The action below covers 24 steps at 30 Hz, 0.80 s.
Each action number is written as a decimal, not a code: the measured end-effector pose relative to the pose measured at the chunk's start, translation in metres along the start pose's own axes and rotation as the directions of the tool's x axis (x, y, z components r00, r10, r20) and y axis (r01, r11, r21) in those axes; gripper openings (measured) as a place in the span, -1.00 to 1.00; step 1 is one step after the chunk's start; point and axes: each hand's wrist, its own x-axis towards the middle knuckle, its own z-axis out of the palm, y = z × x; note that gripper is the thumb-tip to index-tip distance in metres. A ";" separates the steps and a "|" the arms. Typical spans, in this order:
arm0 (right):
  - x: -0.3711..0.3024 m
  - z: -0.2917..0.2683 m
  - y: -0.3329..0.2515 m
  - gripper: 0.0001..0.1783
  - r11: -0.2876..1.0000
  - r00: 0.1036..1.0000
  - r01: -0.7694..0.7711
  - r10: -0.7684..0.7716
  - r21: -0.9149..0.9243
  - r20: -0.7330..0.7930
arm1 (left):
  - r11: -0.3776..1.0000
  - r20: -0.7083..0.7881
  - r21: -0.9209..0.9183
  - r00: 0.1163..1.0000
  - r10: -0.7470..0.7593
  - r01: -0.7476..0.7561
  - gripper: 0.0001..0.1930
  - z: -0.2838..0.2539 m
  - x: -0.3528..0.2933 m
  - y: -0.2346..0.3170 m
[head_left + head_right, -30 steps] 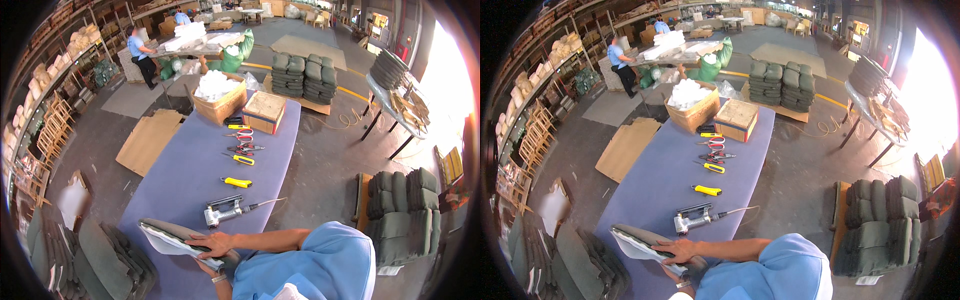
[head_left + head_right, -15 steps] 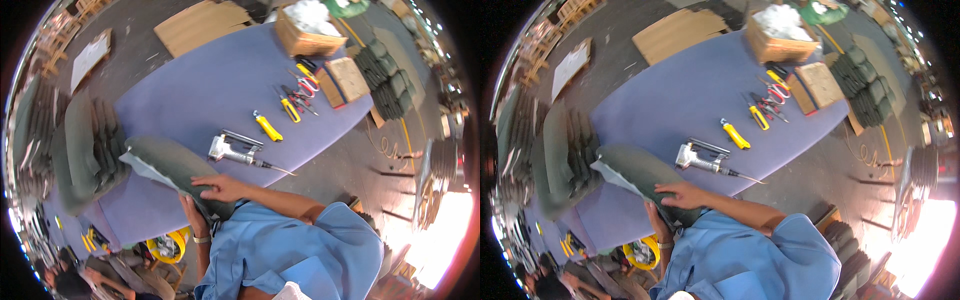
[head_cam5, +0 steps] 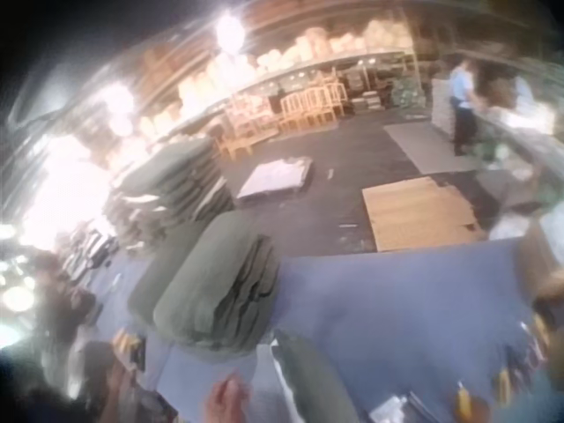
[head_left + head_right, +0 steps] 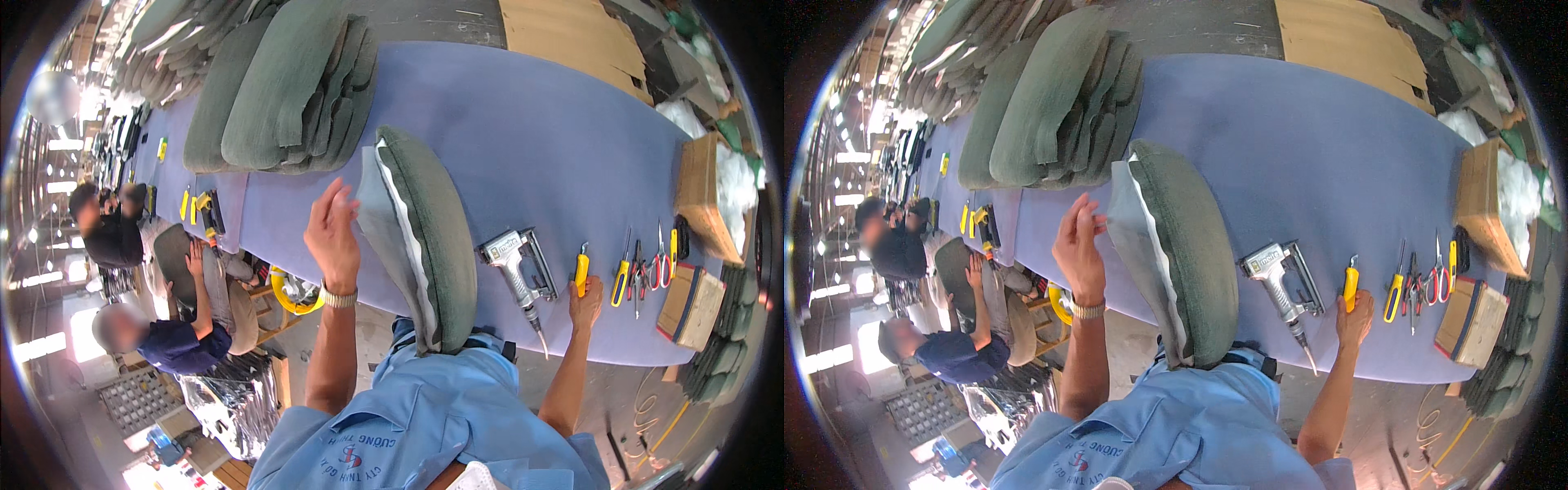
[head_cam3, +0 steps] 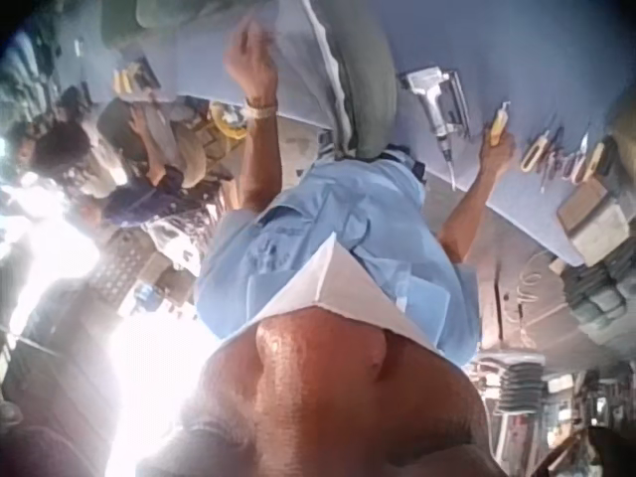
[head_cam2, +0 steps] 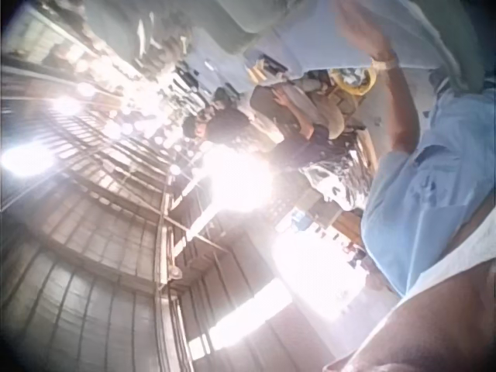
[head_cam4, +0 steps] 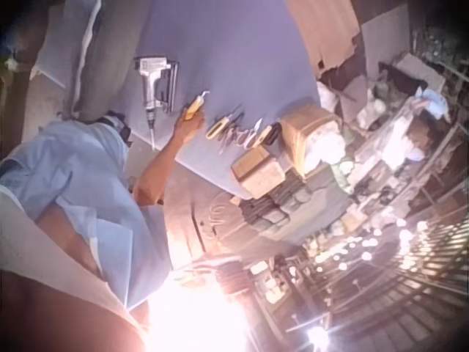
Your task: The person assembles cushion covers by stapling fabric to foam inserts and trimming excess material. They use a pneumatic staple gun and a utility knife to secure and finish the edges of each cushion.
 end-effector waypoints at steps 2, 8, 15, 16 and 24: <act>0.017 0.006 0.016 -0.50 0.981 0.996 -0.047 0.032 0.190 0.083 | 0.996 0.071 0.030 0.994 0.083 -0.086 -0.62 0.020 0.017 0.006; 0.025 -0.053 -0.119 -0.40 0.302 0.988 -0.114 -0.065 0.946 0.140 | 0.986 -0.019 0.166 1.000 0.022 -0.018 -0.60 0.069 0.038 -0.043; 0.040 -0.070 -0.232 -0.41 -0.485 0.839 -0.318 -0.544 0.815 0.004 | 0.979 -0.034 0.066 0.981 -0.189 0.191 -0.60 0.077 0.048 -0.031; 0.043 -0.072 -0.253 -0.42 -0.465 0.839 -0.296 -0.544 0.834 -0.006 | 0.979 -0.040 0.037 0.979 -0.199 0.201 -0.60 0.077 0.045 -0.032; 0.052 -0.065 -0.352 -0.38 -0.291 0.778 -0.194 -0.627 0.937 -0.033 | 0.962 -0.030 -0.083 0.964 -0.264 0.261 -0.63 0.077 0.033 -0.032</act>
